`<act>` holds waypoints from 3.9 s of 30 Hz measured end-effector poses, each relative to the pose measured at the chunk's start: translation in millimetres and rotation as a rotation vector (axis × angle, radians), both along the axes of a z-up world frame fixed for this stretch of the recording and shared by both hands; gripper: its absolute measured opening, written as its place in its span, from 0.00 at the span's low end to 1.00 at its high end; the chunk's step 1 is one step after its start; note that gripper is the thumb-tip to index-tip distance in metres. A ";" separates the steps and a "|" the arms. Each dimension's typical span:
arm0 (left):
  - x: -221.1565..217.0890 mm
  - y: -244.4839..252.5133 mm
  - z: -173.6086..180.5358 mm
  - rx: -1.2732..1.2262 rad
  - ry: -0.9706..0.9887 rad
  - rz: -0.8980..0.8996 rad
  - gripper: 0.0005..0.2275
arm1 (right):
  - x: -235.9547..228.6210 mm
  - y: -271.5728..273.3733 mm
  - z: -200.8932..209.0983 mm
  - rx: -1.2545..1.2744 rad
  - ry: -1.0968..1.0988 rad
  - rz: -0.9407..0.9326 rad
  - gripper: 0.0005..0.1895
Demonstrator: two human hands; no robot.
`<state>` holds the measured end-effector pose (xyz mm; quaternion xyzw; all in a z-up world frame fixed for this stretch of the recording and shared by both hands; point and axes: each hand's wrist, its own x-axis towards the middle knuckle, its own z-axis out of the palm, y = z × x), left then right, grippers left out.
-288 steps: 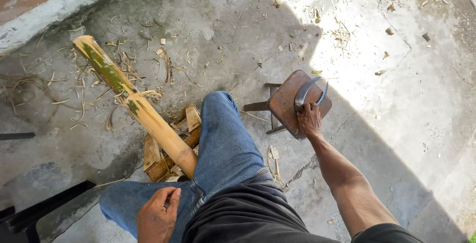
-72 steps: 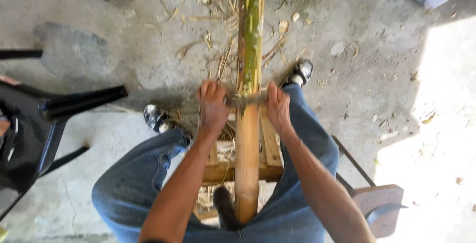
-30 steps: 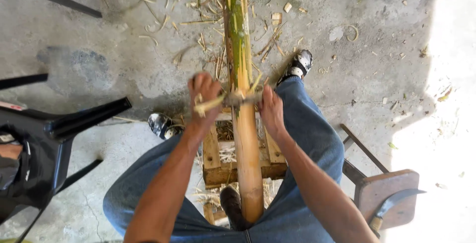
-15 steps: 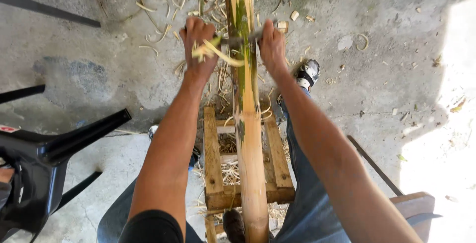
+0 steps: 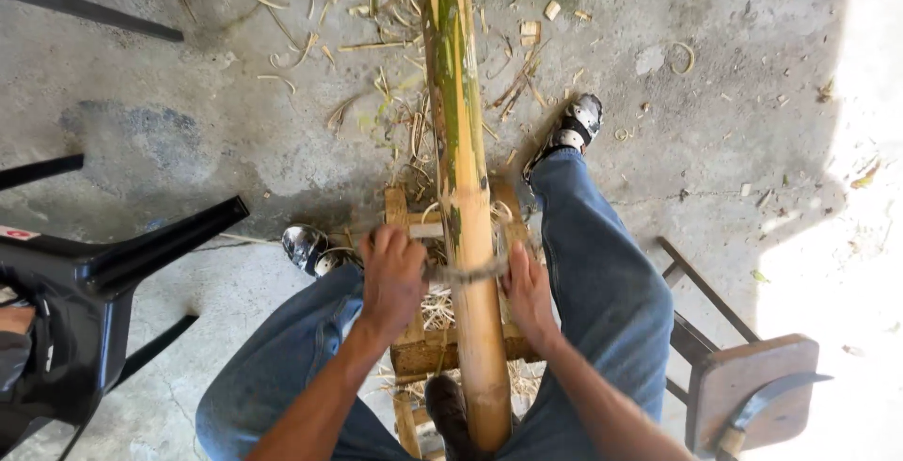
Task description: Shave and peel the outer layer of a bamboo pole using a drawknife.
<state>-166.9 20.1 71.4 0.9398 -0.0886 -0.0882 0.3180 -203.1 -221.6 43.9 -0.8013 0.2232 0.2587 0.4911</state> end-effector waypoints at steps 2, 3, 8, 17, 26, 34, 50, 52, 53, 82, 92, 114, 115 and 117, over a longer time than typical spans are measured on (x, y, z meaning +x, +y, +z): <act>1.4 -1.5 6.1 -0.026 0.002 -0.022 0.12 | -11.4 4.4 2.7 0.152 0.185 -0.292 0.26; 11.4 -1.7 8.0 -0.015 -0.043 -0.030 0.11 | -8.9 5.1 -6.6 0.148 0.121 -0.319 0.25; 105.5 3.7 -59.3 0.080 -0.175 -0.023 0.08 | 127.4 29.3 -30.2 0.063 -0.038 -0.189 0.32; 259.3 7.1 -115.3 0.217 -0.186 0.189 0.04 | 325.1 11.2 -180.2 -0.223 -0.309 0.345 0.16; 48.5 -1.0 -73.2 -0.017 -0.070 0.115 0.09 | 81.2 -13.4 -70.9 0.074 -0.121 0.033 0.22; 206.6 6.5 -153.7 0.054 -0.179 0.203 0.08 | 266.9 15.2 -128.0 0.052 -0.161 -0.055 0.26; 58.4 -8.8 -86.3 -0.112 -0.065 0.293 0.09 | 134.3 14.7 -28.1 0.000 -0.181 0.125 0.28; 93.4 -4.5 -116.0 -0.065 -0.128 0.287 0.08 | 158.7 9.1 -75.7 -0.038 -0.257 0.020 0.34; 125.0 -0.3 -121.9 -0.060 -0.144 0.294 0.08 | 197.0 17.6 -80.1 -0.030 -0.272 0.027 0.34; 101.0 2.7 -19.0 0.108 -0.170 -0.175 0.05 | 58.1 19.5 -34.7 0.071 0.000 -0.365 0.30; 75.0 2.2 -22.6 0.116 -0.275 -0.194 0.05 | 52.6 22.4 -12.9 0.127 0.160 -0.363 0.29; 243.3 18.0 -118.8 0.191 -0.239 -0.061 0.06 | 245.8 30.7 -134.2 0.091 -0.171 -0.316 0.29; 266.0 20.8 -132.7 0.234 -0.263 -0.037 0.06 | 270.2 29.1 -155.9 0.072 -0.271 -0.215 0.25; 308.6 17.1 -127.8 0.199 -0.361 0.041 0.04 | 342.9 37.1 -141.6 0.242 -0.077 -0.398 0.25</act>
